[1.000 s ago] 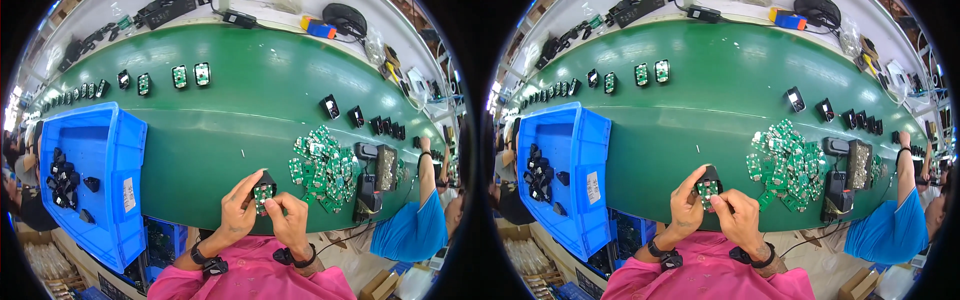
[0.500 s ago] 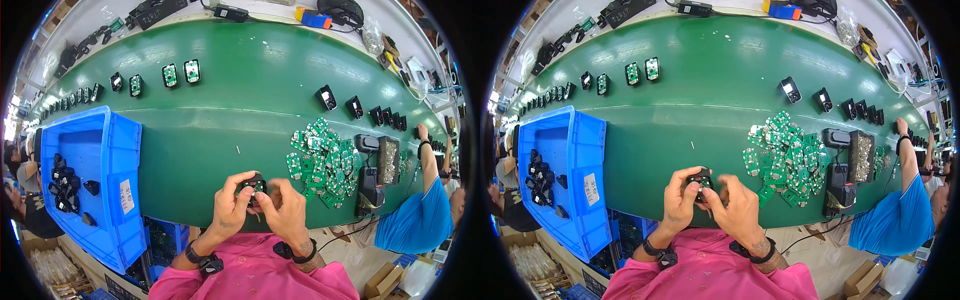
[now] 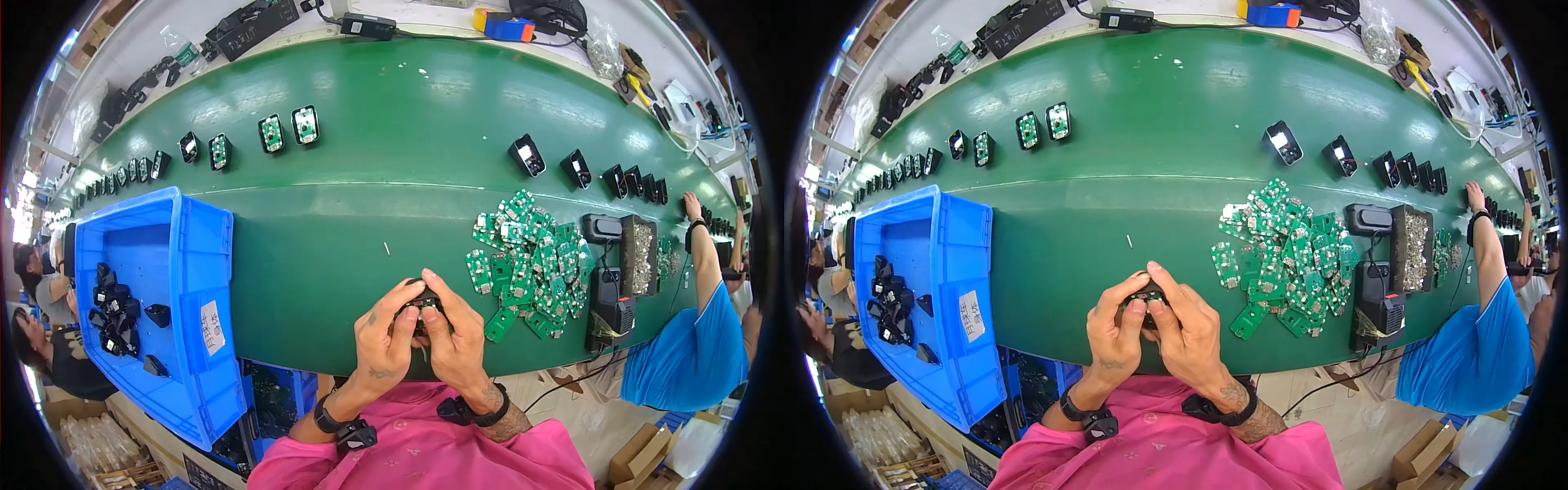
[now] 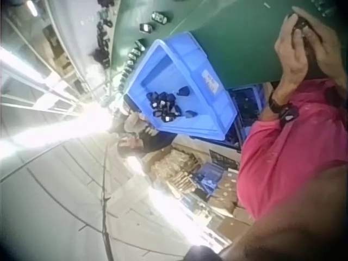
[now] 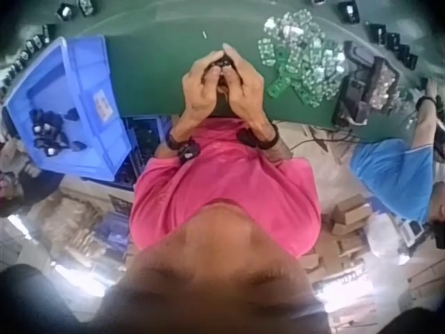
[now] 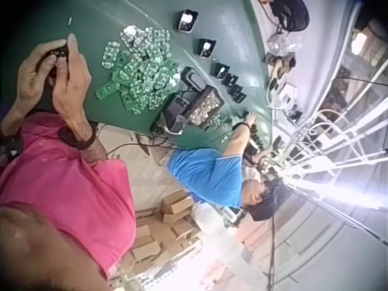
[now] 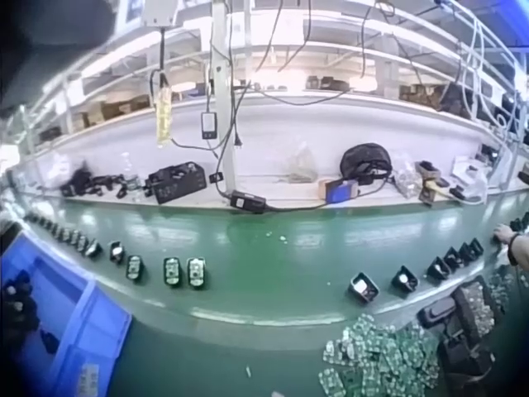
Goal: Assembling electronic circuit boards into plastic housings on a production line.
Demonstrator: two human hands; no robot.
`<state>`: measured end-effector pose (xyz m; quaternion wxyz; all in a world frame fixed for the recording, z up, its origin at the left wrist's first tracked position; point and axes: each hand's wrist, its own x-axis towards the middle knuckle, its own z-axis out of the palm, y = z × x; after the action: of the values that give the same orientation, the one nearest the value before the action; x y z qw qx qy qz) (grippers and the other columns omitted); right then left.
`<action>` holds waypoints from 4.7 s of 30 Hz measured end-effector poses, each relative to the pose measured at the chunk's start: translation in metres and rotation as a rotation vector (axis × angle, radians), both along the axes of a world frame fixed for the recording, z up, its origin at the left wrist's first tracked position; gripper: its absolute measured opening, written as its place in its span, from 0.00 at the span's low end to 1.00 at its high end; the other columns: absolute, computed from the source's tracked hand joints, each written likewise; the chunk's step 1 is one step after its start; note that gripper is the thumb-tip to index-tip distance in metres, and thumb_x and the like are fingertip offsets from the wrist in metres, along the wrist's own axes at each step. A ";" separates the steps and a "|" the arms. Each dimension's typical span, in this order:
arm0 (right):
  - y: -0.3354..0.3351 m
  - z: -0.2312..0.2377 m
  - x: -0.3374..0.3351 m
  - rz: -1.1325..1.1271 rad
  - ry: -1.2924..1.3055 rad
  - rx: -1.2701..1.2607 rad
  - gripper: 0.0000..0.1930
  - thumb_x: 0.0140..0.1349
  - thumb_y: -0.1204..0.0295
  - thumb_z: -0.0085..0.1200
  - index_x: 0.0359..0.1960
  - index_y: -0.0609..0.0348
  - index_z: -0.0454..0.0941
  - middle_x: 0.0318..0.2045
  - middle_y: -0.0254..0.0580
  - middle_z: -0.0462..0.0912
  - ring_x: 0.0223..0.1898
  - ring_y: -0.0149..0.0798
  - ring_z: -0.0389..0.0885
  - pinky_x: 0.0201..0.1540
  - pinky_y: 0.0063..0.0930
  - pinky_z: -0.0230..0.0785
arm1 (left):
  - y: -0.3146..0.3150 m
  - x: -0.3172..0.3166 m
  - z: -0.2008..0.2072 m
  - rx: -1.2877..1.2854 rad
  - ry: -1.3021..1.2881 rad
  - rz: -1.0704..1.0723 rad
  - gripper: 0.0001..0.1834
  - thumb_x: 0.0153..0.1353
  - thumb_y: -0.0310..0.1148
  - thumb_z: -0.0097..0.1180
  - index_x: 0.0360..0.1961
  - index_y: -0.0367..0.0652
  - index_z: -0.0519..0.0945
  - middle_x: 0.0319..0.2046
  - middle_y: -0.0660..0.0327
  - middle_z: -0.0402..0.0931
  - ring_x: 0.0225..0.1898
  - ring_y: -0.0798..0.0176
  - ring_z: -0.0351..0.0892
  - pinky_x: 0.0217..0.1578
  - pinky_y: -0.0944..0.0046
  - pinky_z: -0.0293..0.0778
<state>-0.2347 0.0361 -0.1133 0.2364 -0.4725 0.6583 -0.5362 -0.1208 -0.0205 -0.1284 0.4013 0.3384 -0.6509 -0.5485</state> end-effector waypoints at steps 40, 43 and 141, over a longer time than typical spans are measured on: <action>0.035 -0.004 -0.023 0.042 0.644 0.517 0.24 0.60 0.63 0.61 0.54 0.65 0.76 0.27 0.46 0.81 0.23 0.46 0.82 0.23 0.37 0.74 | -0.136 -0.255 -0.012 -0.549 -0.591 -0.213 0.41 0.49 0.49 0.67 0.56 0.30 0.68 0.50 0.38 0.75 0.46 0.40 0.81 0.45 0.47 0.79; 0.028 0.010 -0.032 0.056 0.592 0.480 0.22 0.58 0.66 0.63 0.53 0.61 0.77 0.38 0.47 0.78 0.33 0.45 0.82 0.28 0.36 0.76 | -0.147 -0.235 -0.003 -0.294 -0.481 -0.334 0.39 0.51 0.48 0.66 0.57 0.33 0.69 0.48 0.42 0.77 0.47 0.45 0.82 0.46 0.52 0.79; 0.051 0.016 0.023 -0.132 -0.507 0.308 0.10 0.65 0.78 0.56 0.46 0.59 0.85 0.22 0.39 0.81 0.20 0.36 0.80 0.22 0.24 0.69 | 0.007 0.037 -0.001 0.587 -0.013 -0.468 0.36 0.67 0.22 0.43 0.74 0.41 0.48 0.42 0.55 0.71 0.29 0.69 0.72 0.34 0.67 0.73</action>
<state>-0.2117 0.0870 -0.0977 0.4265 -0.2386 0.6811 -0.5452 -0.0835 -0.0133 -0.1293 0.1469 0.2848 -0.5283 -0.7862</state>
